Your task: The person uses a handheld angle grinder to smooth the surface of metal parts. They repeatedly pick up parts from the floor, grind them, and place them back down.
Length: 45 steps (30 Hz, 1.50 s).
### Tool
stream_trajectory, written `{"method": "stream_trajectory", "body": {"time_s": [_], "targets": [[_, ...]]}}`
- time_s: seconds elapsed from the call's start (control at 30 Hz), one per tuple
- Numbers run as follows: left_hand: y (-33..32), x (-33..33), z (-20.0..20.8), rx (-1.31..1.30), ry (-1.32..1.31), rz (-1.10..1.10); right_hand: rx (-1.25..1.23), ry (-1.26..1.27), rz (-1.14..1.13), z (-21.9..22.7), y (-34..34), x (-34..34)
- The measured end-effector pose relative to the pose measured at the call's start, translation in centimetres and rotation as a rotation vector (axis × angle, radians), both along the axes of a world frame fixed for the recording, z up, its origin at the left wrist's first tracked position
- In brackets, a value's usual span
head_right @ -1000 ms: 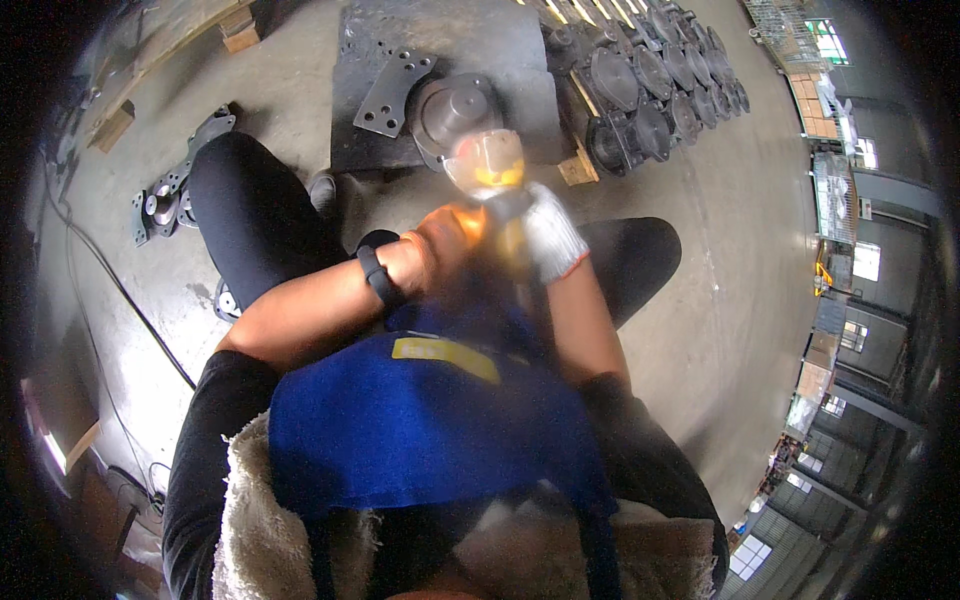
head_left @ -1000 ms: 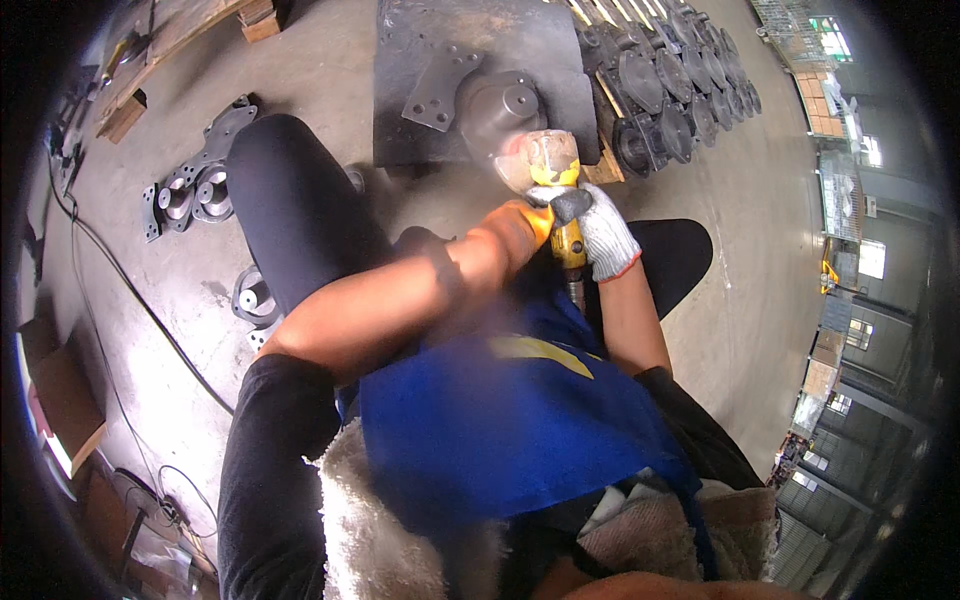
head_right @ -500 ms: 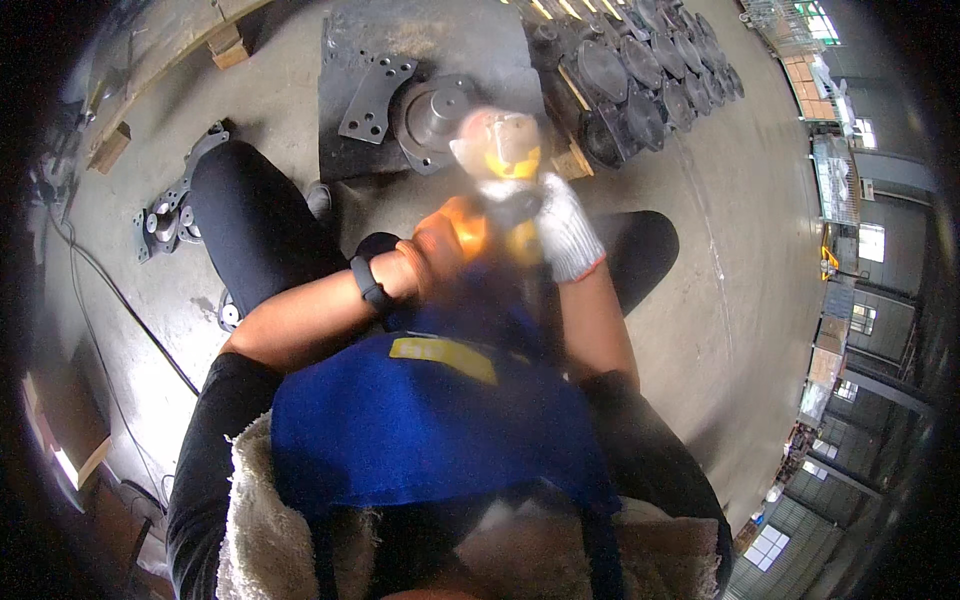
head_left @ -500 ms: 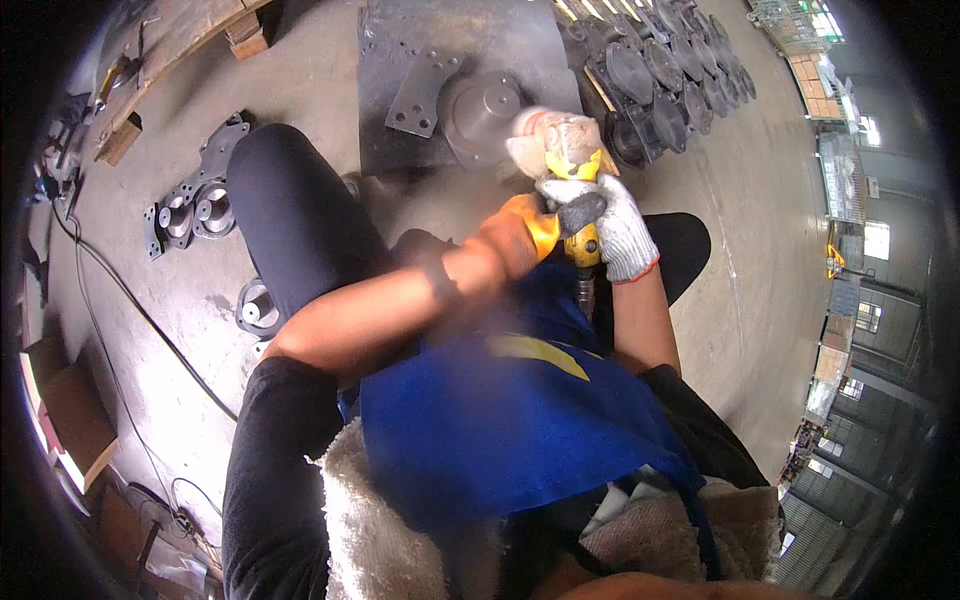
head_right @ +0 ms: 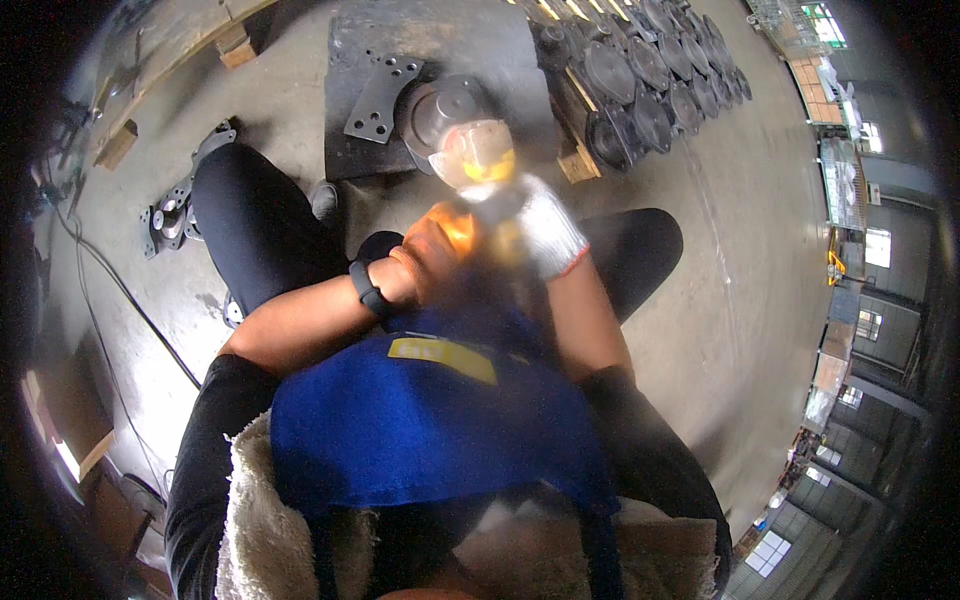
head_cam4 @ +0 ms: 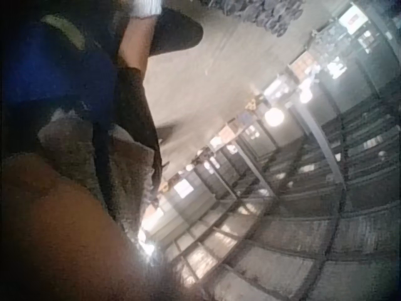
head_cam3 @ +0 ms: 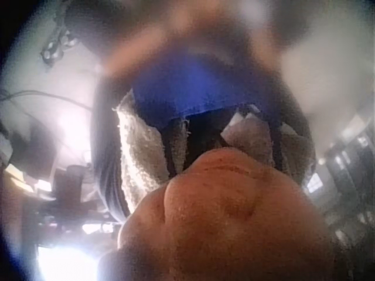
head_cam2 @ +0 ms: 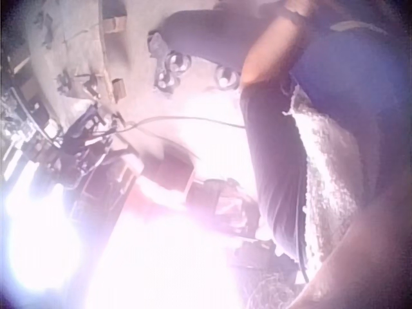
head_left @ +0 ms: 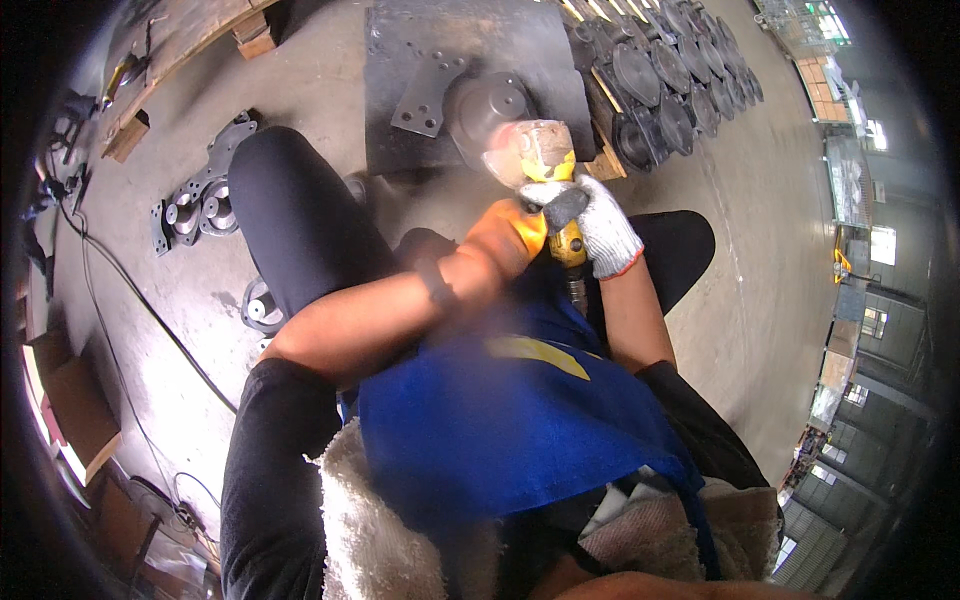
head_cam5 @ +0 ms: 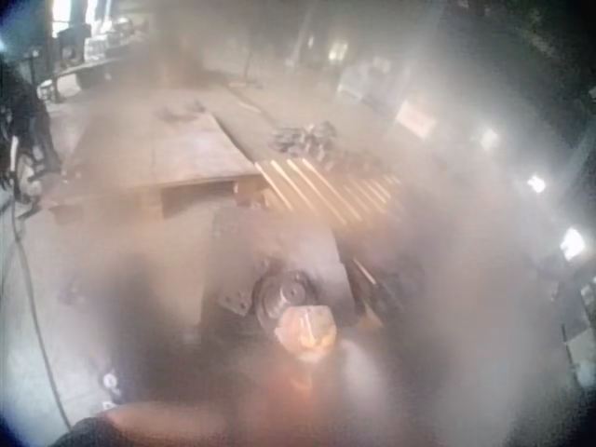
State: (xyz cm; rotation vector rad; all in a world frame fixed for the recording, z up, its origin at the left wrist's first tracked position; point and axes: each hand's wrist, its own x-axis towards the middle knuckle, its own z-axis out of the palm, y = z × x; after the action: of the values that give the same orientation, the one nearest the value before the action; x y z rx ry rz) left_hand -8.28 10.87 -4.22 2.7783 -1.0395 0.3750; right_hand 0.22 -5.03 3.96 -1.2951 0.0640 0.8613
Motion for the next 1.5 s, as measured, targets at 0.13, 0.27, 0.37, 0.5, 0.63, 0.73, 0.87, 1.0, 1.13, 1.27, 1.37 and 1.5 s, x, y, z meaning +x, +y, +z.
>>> {"method": "stream_trajectory", "body": {"time_s": [0.13, 0.27, 0.37, 0.5, 0.63, 0.73, 0.87, 1.0, 1.13, 1.27, 1.37, 1.5], "targets": [[-1.8, 1.1, 2.4, -0.933, 0.565, -0.092, 0.019, -0.034, -0.060, 1.2, -1.6, 0.2], [-3.8, 3.3, 3.9, -1.581, 1.123, -0.046, -0.169, -0.265, -0.149, 4.2, -1.0, -0.6], [-4.4, 3.7, 3.4, -1.435, 1.112, -0.030, -0.183, -0.386, -0.074, 2.1, -3.4, 0.6], [-2.7, 3.4, 5.7, -1.058, 0.930, -0.023, -0.142, -0.251, -0.140, 1.7, -4.5, 0.9], [-2.2, 3.1, 4.3, -1.024, 0.956, -0.066, 0.009, -0.077, -0.162, 2.6, -4.4, 0.8], [-2.4, 3.1, 2.5, -0.842, 1.028, 0.033, 0.078, -0.045, -0.192, 1.3, -5.2, 0.2], [-0.5, 2.2, 1.6, -0.612, 1.006, 0.012, 0.115, -0.134, -0.181, -0.1, -6.8, 0.6], [0.9, 4.7, -1.0, -0.274, 0.909, 0.121, 0.355, 0.093, -0.177, 4.6, -6.8, 2.2], [2.1, 4.7, 0.4, 0.378, -0.080, 0.039, 0.452, 0.036, -0.200, 5.4, -8.3, 5.1], [2.0, 5.3, 4.5, 0.662, 0.394, 0.097, 0.376, -0.011, -0.311, 4.8, -8.6, 4.9], [8.8, 4.6, -8.7, -0.877, 0.460, 0.337, 0.381, 0.012, -0.298, 3.2, -9.2, 4.7], [7.7, 9.4, 1.7, 0.100, -0.030, 0.480, 0.315, -0.003, -0.436, 4.6, -9.2, 4.0]]}}
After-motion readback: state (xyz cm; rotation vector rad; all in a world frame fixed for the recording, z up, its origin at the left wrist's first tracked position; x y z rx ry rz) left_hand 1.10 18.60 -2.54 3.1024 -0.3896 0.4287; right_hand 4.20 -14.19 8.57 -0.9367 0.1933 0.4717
